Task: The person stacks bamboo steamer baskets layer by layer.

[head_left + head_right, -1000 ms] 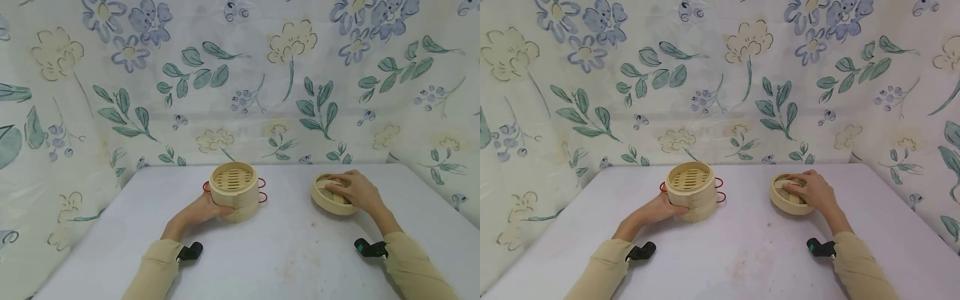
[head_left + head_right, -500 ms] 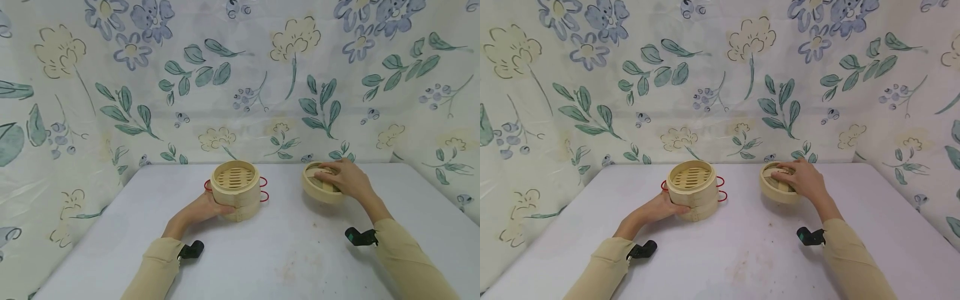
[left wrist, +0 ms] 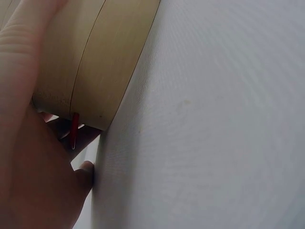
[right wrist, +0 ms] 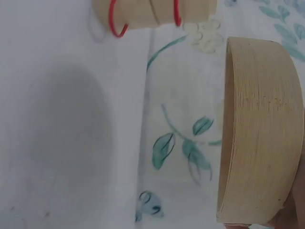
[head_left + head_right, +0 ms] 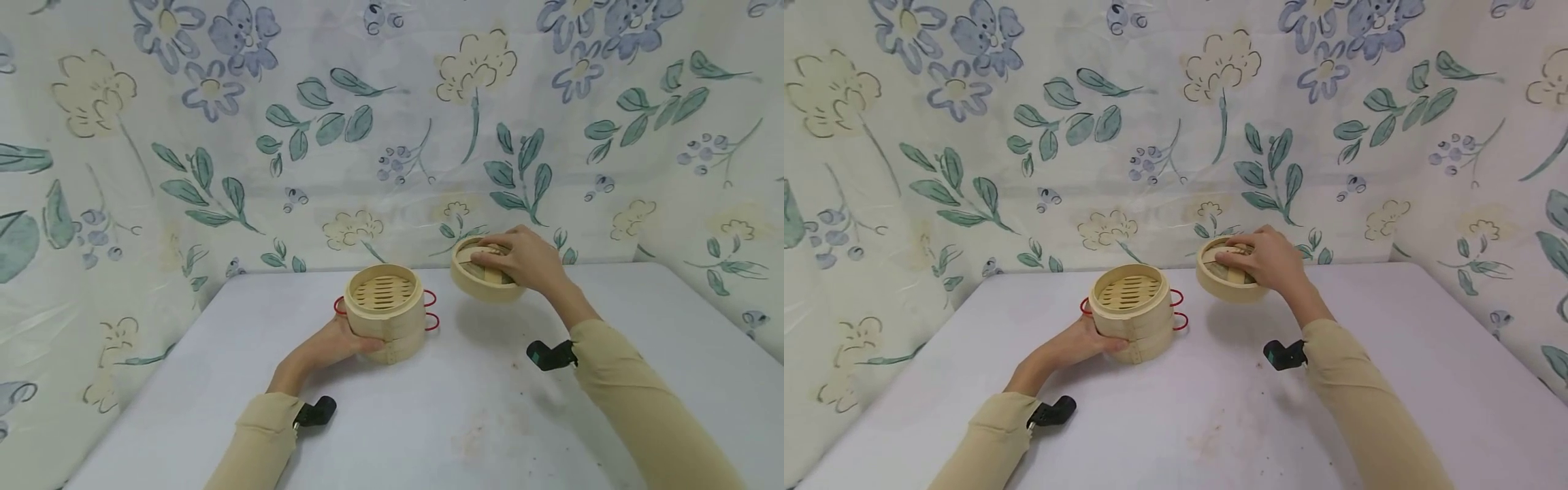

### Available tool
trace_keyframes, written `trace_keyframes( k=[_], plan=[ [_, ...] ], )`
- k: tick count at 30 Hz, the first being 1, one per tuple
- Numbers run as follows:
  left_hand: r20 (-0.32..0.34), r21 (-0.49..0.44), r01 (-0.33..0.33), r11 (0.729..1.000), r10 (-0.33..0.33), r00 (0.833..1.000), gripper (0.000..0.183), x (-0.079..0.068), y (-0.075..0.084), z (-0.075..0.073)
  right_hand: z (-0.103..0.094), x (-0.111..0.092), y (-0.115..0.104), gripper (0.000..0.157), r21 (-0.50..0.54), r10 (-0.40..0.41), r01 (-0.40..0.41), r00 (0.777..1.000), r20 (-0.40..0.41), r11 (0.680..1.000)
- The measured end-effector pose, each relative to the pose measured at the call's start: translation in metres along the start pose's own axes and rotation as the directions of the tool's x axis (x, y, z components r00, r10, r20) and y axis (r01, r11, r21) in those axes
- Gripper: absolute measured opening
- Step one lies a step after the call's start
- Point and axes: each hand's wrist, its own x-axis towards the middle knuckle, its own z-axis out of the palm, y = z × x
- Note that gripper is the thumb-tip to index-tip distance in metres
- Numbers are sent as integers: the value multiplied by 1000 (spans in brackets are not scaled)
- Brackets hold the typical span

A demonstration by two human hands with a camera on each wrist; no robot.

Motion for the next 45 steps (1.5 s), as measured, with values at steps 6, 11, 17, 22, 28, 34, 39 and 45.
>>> trace_keyframes(
  k=[6,11,17,22,28,34,39,45],
  plan=[
    [7,1,-8,1000,8,1000,87,-1,-1,-1,-1,18,-29,64,-11,-33,33,999,9,999],
    [7,0,-30,1000,30,1000,86,-1,-1,-1,0,27,-48,63,-9,-46,46,999,22,999],
    [4,-14,-74,997,75,997,86,0,0,-2,6,37,-71,62,-11,-87,87,996,36,996],
    [8,-34,-91,995,91,996,85,-3,1,-4,13,44,-91,59,9,-109,109,994,28,994],
    [20,-46,-84,995,85,996,80,-3,2,-4,24,50,-110,58,20,-133,133,990,40,991],
    [25,-42,-36,998,37,999,76,-1,1,0,38,50,-128,56,18,-124,124,992,37,992],
    [15,8,12,1000,-12,1000,71,-3,1,-2,51,48,-143,54,13,-122,122,990,64,992],
    [36,-14,-69,998,69,997,73,0,0,-2,58,45,-154,51,13,-118,117,990,77,993]
  ],
)
